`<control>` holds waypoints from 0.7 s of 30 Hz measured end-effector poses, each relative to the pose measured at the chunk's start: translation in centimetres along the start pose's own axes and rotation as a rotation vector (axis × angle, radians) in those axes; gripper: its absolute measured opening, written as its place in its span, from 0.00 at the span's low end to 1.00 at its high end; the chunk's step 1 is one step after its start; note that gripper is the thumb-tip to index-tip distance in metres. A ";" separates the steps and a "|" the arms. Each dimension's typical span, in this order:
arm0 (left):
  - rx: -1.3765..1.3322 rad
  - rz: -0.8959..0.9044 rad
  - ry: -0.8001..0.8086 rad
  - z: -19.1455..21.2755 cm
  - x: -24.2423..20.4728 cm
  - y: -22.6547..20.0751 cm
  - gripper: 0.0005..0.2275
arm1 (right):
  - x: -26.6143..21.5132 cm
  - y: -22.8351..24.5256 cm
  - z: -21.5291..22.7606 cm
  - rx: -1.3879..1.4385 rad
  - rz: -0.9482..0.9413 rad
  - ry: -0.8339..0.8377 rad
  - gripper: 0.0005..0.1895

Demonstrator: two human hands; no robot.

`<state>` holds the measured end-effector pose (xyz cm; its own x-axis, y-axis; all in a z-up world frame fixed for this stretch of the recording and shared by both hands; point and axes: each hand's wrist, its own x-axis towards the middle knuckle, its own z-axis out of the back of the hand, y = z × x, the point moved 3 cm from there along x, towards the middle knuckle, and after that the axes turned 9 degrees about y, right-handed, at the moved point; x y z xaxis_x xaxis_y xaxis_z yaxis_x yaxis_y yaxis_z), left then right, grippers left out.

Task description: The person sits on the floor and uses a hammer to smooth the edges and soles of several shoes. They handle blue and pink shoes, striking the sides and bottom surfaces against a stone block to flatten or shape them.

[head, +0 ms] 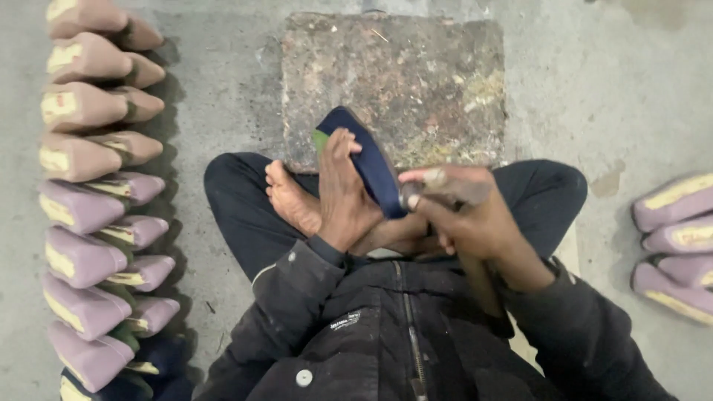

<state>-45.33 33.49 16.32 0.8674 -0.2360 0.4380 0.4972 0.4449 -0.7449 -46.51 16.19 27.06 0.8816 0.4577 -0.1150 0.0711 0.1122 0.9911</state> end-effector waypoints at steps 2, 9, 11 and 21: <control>0.057 -0.025 -0.064 -0.7 -1.7 -0.5 0.26 | -1.3 -2.0 -0.6 0.068 -0.120 -0.046 0.17; 0.066 -0.025 0.008 -3.8 -7.2 4.0 0.24 | -1.0 -5.9 -2.4 0.027 -0.169 -0.060 0.19; 0.041 -0.047 -0.027 -3.8 -7.3 3.8 0.18 | -0.4 -6.2 -2.6 0.012 -0.154 -0.040 0.17; 0.177 -0.043 0.118 -4.8 -9.0 5.2 0.14 | 3.5 -7.9 -1.3 -0.053 -0.367 -0.083 0.15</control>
<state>-50.42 33.82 6.09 0.8468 -0.3529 0.3980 0.5318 0.5748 -0.6219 -44.57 18.01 18.73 0.8369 0.3054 -0.4543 0.3675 0.3016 0.8798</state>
